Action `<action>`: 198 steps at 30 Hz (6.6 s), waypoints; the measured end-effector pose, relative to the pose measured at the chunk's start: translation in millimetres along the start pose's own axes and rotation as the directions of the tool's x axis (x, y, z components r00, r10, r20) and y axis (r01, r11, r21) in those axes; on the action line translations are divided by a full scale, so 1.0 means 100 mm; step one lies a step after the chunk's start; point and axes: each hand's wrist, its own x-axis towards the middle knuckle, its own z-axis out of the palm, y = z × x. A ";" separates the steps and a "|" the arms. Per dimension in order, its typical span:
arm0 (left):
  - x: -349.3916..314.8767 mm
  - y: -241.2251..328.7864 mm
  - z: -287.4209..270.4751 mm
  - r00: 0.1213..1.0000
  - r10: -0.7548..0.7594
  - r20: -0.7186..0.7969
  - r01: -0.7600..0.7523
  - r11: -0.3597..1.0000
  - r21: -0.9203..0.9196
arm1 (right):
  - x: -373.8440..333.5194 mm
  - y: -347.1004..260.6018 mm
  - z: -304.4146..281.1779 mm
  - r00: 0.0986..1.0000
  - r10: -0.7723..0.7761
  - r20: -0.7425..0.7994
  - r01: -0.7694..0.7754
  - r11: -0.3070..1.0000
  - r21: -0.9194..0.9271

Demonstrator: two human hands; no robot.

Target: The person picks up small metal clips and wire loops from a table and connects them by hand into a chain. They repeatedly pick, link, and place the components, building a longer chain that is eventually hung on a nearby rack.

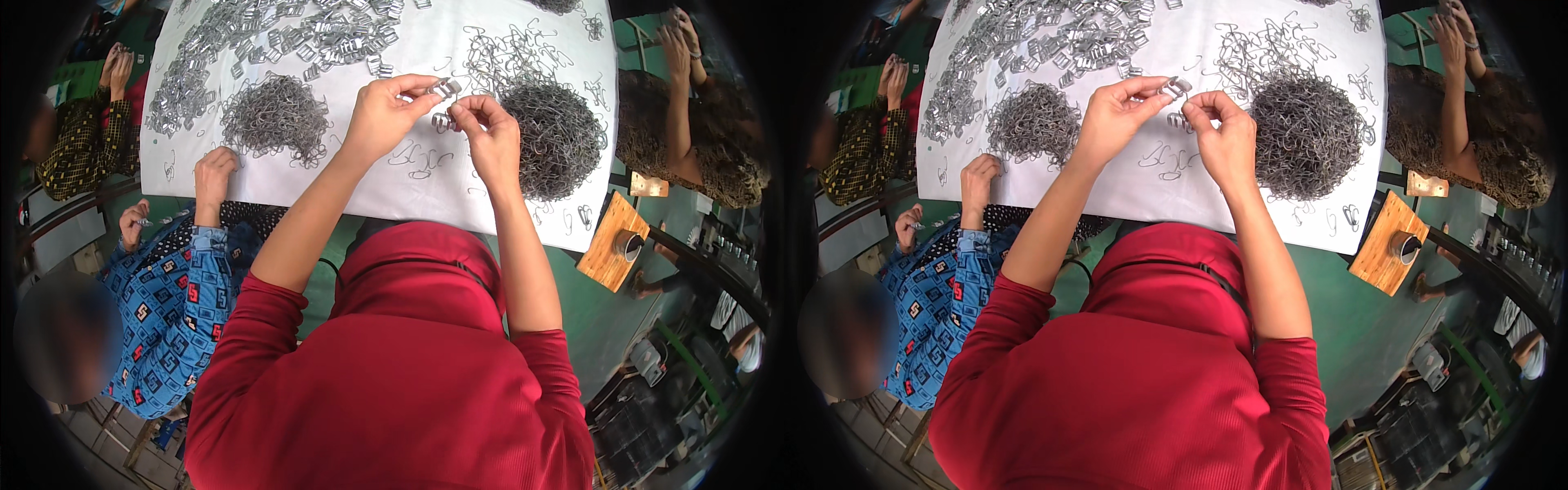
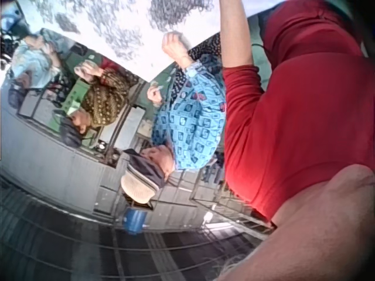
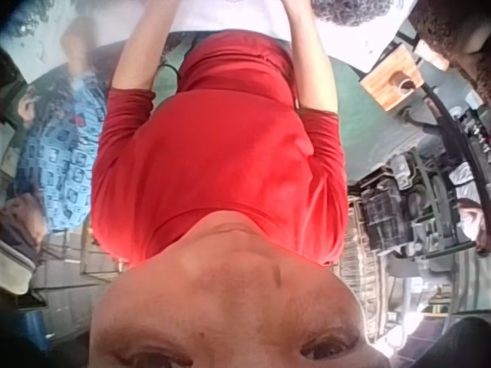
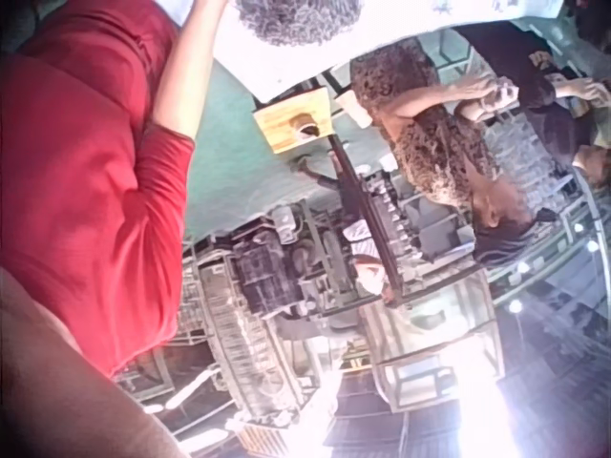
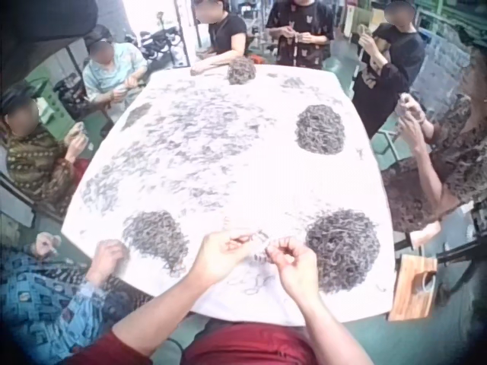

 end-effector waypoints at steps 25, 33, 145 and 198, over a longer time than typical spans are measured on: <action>-0.70 -0.35 -1.18 0.969 0.077 -0.235 -0.106 0.988 -0.116 | 0.45 0.75 0.73 0.934 -0.115 0.339 0.320 0.691 -0.648; -0.81 -0.52 -1.23 0.961 -0.048 -0.274 -0.002 0.984 -0.180 | -0.15 0.82 0.72 0.902 -0.160 0.400 0.428 0.439 -0.790; 0.26 -0.47 -1.05 0.958 0.139 -0.251 -0.193 0.959 -0.208 | 1.16 -0.11 0.73 0.857 0.071 0.510 -0.225 0.943 0.247; 0.58 0.20 -0.43 0.994 -0.056 -0.096 0.011 0.912 -0.411 | 0.69 -0.41 0.39 0.983 -0.129 -0.134 0.155 0.964 0.215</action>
